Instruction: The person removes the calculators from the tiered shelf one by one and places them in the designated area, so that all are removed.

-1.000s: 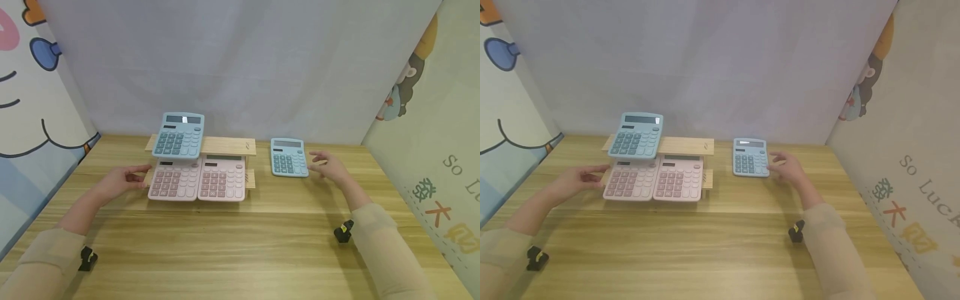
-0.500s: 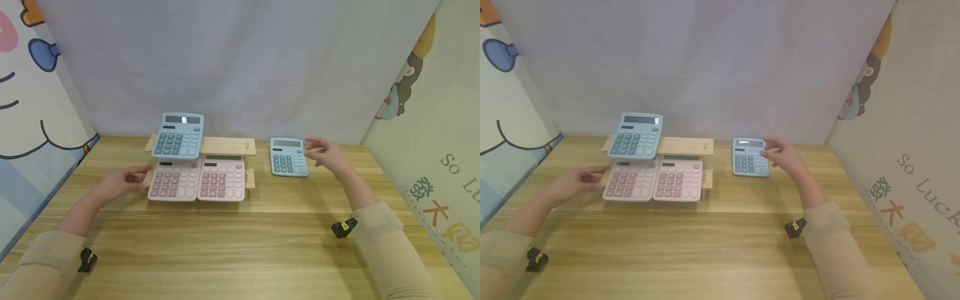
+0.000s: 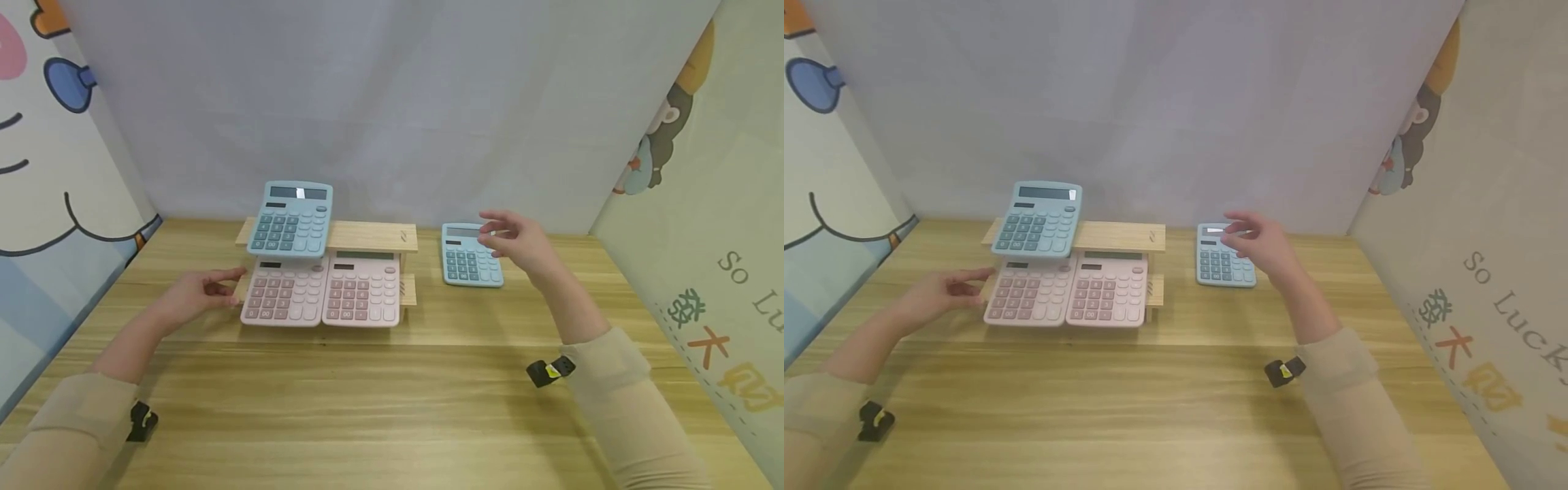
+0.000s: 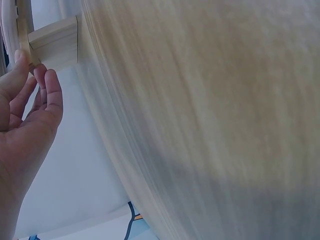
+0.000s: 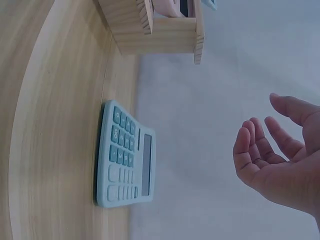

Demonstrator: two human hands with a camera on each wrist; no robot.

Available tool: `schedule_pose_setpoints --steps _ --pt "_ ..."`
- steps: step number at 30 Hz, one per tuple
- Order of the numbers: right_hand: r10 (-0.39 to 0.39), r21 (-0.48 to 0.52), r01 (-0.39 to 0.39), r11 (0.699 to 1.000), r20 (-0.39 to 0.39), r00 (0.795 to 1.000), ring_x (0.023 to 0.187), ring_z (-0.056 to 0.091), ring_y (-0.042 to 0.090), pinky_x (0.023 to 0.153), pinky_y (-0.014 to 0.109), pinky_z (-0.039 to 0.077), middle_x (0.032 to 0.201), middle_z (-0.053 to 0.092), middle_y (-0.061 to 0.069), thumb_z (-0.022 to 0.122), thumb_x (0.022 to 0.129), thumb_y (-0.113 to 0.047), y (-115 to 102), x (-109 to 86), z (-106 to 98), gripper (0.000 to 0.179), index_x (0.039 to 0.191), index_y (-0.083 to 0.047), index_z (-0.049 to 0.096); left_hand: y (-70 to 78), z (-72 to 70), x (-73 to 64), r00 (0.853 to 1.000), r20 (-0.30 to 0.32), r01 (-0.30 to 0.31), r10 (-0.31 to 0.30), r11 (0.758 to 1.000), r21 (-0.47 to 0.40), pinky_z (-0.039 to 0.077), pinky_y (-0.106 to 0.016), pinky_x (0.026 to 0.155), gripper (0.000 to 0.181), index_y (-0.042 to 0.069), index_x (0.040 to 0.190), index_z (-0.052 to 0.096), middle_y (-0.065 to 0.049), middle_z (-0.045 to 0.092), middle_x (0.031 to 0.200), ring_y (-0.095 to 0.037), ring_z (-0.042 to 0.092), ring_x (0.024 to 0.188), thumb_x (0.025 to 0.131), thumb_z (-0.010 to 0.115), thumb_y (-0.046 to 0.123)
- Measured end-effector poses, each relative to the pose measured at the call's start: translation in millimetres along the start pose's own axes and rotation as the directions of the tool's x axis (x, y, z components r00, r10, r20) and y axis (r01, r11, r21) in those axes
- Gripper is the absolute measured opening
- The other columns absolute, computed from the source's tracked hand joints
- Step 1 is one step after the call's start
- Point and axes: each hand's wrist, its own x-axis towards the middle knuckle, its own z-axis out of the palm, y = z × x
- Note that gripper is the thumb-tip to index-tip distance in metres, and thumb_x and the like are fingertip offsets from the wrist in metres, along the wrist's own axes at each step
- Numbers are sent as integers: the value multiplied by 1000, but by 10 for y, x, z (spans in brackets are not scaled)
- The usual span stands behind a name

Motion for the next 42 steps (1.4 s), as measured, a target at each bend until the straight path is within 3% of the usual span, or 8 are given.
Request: schedule_pose_setpoints --steps 11,21,28,34,42 --pt "-92 205 87 975 15 996 109 59 20 88 29 53 127 56 18 65 90 -14 -237 -40 252 52 138 -8 46 20 -7 -7 1000 11 13 -13 1000 5 46 -50 95 68 10 147 33 -25 39 144 -39 50 119 91 62 36" --pt "-109 383 60 922 109 988 118 53 28 93 38 50 132 52 16 63 90 -9 -450 -78 544 52 139 -10 45 23 -15 9 1000 15 17 -17 1000 -5 46 -49 95 66 11 147 33 -24 38 145 -39 50 119 92 62 31" --pt "-137 401 69 914 144 980 116 55 28 91 33 52 133 50 21 64 89 -7 -553 -58 788 53 139 -7 45 35 -4 3 1000 20 22 -22 1000 -6 47 -48 94 66 10 147 32 -24 38 145 -38 50 119 92 62 30" --pt "-142 357 80 931 152 978 112 57 22 96 35 48 132 54 18 66 88 -8 -604 -15 1002 51 135 -11 49 46 7 15 1000 15 24 -24 1000 2 48 -48 93 66 11 147 32 -24 38 144 -37 51 118 92 62 31" --pt "-104 349 46 936 148 984 112 58 23 96 46 48 127 58 12 67 88 -12 -669 63 1325 50 135 -12 50 39 -1 6 1000 10 9 -9 1000 1 47 -49 94 66 8 146 33 -25 38 145 -39 51 118 92 62 29"
